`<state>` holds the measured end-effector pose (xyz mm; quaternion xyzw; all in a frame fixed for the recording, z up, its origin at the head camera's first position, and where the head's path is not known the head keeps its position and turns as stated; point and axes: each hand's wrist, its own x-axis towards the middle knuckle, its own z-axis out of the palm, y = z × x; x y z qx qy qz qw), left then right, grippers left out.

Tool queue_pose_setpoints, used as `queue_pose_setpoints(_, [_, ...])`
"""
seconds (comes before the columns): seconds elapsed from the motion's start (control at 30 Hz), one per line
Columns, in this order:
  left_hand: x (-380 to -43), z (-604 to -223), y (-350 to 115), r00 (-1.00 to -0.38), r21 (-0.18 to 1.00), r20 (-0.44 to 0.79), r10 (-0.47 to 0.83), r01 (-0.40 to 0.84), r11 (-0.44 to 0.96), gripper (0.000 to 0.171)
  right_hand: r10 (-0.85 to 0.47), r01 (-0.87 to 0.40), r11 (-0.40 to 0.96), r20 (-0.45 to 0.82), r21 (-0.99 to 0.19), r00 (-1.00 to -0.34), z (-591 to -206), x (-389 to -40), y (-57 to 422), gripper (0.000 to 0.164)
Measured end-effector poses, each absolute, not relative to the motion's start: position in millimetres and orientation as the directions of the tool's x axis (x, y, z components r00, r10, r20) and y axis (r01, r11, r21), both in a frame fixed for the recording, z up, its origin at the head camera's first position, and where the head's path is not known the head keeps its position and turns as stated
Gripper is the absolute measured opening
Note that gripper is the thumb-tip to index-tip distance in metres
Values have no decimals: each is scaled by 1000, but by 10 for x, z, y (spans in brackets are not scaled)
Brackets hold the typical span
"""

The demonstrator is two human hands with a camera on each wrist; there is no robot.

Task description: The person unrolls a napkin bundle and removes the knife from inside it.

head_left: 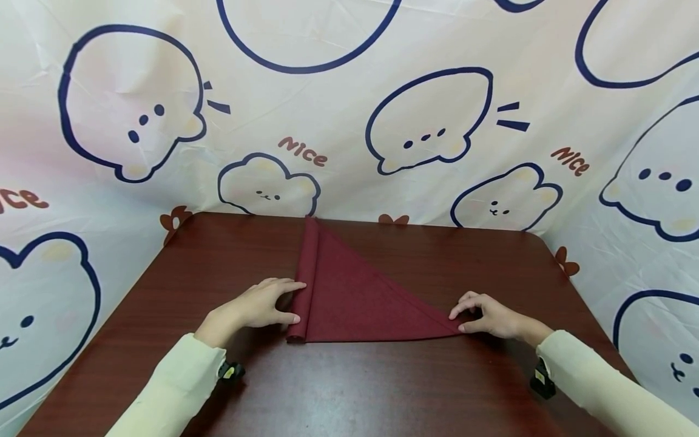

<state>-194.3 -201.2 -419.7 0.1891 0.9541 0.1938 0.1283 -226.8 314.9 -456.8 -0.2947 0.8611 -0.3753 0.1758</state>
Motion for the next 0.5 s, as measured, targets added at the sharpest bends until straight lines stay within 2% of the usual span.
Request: queue_pose_setpoints(0.5, [-1998,-4143,-2003,-897,424,-147,418,324,846,67,-634,-371,549,-83,-749,-769,-4558,-2261,3137,19])
